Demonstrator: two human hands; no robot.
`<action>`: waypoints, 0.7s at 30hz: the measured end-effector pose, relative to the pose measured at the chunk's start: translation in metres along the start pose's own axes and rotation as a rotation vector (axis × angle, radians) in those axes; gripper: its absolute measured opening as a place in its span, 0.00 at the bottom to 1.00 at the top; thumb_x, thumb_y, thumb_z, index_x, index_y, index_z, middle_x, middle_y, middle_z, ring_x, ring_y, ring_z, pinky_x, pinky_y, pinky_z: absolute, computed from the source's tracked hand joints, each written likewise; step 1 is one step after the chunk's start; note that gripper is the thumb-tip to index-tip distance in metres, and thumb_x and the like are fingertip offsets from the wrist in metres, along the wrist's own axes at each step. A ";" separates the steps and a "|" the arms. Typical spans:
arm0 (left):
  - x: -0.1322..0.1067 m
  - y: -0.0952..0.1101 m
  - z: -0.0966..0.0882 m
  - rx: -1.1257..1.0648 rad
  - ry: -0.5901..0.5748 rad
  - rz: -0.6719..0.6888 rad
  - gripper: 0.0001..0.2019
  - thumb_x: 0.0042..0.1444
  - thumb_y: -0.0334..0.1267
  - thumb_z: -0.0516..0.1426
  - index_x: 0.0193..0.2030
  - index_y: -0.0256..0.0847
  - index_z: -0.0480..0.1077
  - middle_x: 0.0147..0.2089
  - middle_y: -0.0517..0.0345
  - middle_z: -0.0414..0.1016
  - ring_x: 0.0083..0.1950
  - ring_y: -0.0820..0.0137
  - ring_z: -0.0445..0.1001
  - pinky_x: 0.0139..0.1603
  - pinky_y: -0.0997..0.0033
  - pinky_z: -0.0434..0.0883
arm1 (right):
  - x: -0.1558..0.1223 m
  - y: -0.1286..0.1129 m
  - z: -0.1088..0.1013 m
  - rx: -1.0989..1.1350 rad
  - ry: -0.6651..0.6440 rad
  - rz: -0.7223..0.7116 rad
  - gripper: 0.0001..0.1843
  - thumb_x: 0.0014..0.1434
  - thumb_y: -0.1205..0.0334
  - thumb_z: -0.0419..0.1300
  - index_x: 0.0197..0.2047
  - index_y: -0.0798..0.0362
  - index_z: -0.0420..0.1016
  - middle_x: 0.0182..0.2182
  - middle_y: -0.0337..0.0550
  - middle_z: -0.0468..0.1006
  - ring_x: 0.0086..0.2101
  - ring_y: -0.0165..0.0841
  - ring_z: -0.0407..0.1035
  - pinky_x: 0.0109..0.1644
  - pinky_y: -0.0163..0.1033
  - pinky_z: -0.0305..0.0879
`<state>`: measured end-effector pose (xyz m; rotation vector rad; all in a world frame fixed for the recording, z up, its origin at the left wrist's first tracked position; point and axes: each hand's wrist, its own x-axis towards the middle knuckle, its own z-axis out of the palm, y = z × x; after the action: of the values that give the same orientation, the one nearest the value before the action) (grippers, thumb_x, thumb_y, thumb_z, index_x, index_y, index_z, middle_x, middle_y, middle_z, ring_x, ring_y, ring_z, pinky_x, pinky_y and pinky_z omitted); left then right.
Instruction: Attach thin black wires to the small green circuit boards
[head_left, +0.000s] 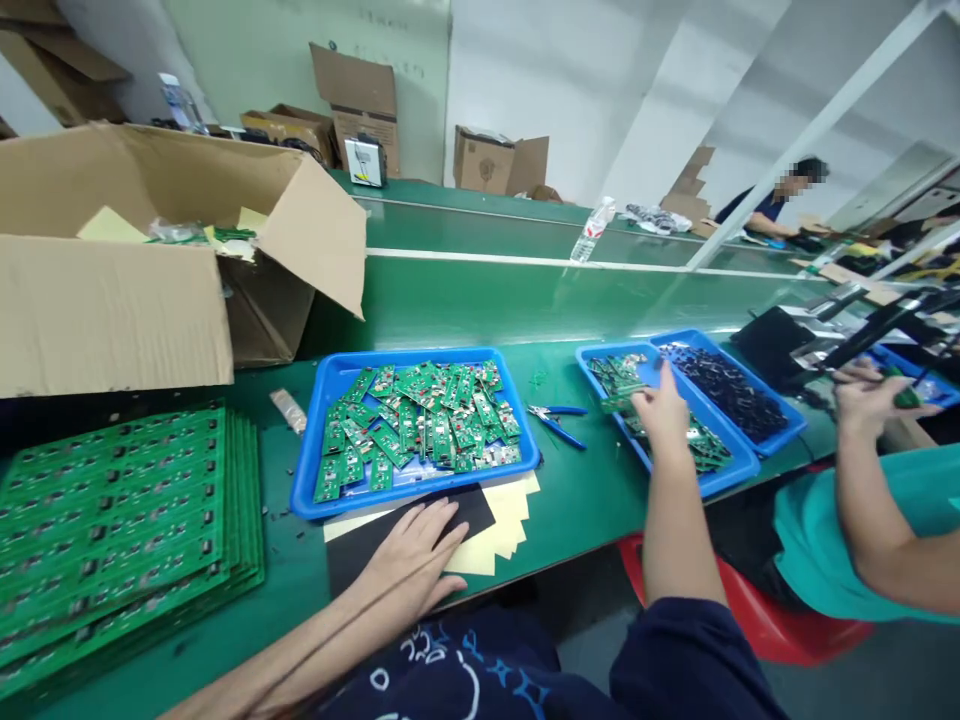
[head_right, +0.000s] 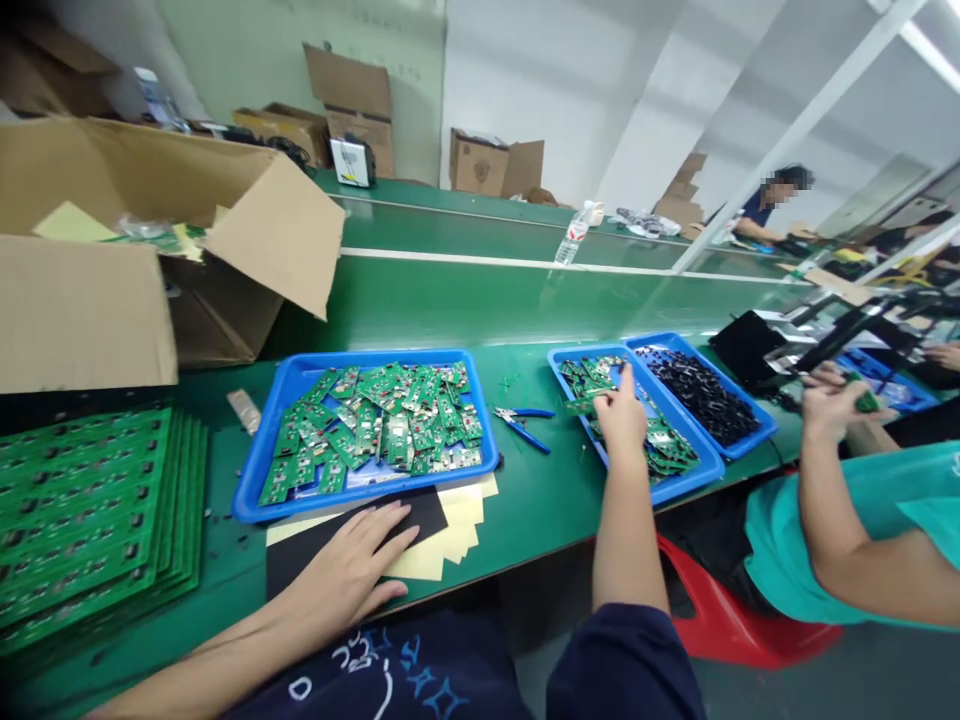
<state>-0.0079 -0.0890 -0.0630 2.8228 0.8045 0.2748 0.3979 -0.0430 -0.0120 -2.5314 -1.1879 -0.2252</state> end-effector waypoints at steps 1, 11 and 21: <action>0.001 0.000 -0.003 -0.013 0.000 -0.018 0.22 0.54 0.46 0.57 0.54 0.42 0.67 0.58 0.42 0.68 0.58 0.55 0.67 0.56 0.52 0.66 | 0.006 0.010 -0.001 -0.030 -0.002 0.054 0.39 0.52 0.63 0.52 0.66 0.64 0.47 0.31 0.55 0.78 0.30 0.43 0.72 0.35 0.43 0.65; 0.032 -0.014 -0.047 -0.085 0.176 -0.259 0.11 0.61 0.38 0.47 0.35 0.40 0.69 0.34 0.53 0.73 0.37 0.66 0.71 0.37 0.68 0.67 | 0.025 0.022 -0.001 -0.031 0.023 0.140 0.39 0.53 0.63 0.53 0.65 0.66 0.45 0.43 0.65 0.74 0.45 0.54 0.70 0.44 0.53 0.65; 0.054 -0.041 -0.040 0.163 0.183 -0.572 0.09 0.57 0.35 0.50 0.26 0.39 0.66 0.27 0.55 0.68 0.30 0.66 0.69 0.29 0.70 0.62 | -0.064 -0.117 0.001 1.025 -0.467 -0.354 0.46 0.54 0.58 0.56 0.67 0.57 0.31 0.34 0.46 0.77 0.32 0.35 0.72 0.39 0.42 0.69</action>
<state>0.0076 -0.0201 -0.0271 2.5799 1.6874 0.3891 0.2671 -0.0195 -0.0036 -1.4895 -1.4015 0.7472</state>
